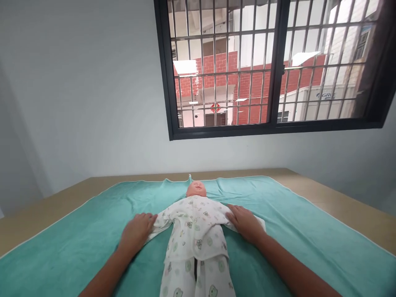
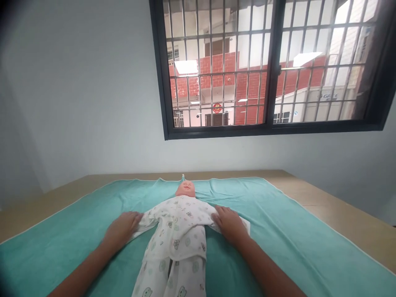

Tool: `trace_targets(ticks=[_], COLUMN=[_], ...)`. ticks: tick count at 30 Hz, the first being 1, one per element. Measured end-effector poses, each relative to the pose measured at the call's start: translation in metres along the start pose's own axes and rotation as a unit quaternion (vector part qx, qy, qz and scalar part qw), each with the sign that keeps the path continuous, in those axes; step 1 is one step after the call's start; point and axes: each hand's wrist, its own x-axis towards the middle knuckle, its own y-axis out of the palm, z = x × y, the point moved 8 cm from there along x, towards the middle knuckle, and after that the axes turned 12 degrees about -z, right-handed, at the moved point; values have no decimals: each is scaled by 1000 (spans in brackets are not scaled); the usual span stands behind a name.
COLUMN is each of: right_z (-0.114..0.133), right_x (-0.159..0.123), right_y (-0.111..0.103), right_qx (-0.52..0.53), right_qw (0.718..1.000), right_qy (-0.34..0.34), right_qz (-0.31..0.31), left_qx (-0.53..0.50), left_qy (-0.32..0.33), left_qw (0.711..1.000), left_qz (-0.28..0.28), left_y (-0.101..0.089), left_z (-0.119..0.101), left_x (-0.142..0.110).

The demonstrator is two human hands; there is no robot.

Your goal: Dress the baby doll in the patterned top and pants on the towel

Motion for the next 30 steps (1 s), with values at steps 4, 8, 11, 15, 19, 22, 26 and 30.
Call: trace_targets(ticks=[4,8,11,15,19,22,26,30], right_z=[-52,-105,-128,-123,-104,-102,-110,-118], right_x=[-18,-34,-44,-44,-38,-38,-38,-37], right_y=[-18,-37,-38,-34,-31,-31,-31,-36], right_qx=[-2,-27,-41,-14,78,177,261,233], right_qw=[996,972,946,947,958,937,906,917], right_qy=[90,232,320,319,274,295,324,310], right_qz=[-4,-17,30,42,-4,-54,-80,-89], left_qx=[9,-49,-91,-74,-69,-134,-165,-110], left_qy=[-122,-184,-170,-177,-181,-155,-190,-198], left_qw=[992,980,980,981,980,978,968,974], left_qz=[35,61,53,29,52,32,-12,19], left_y=[-5,1,8,12,17,14,3,4], left_z=[59,73,69,81,83,67,67,76], left_x=[-8,-10,-6,-6,-11,-9,-8,-12])
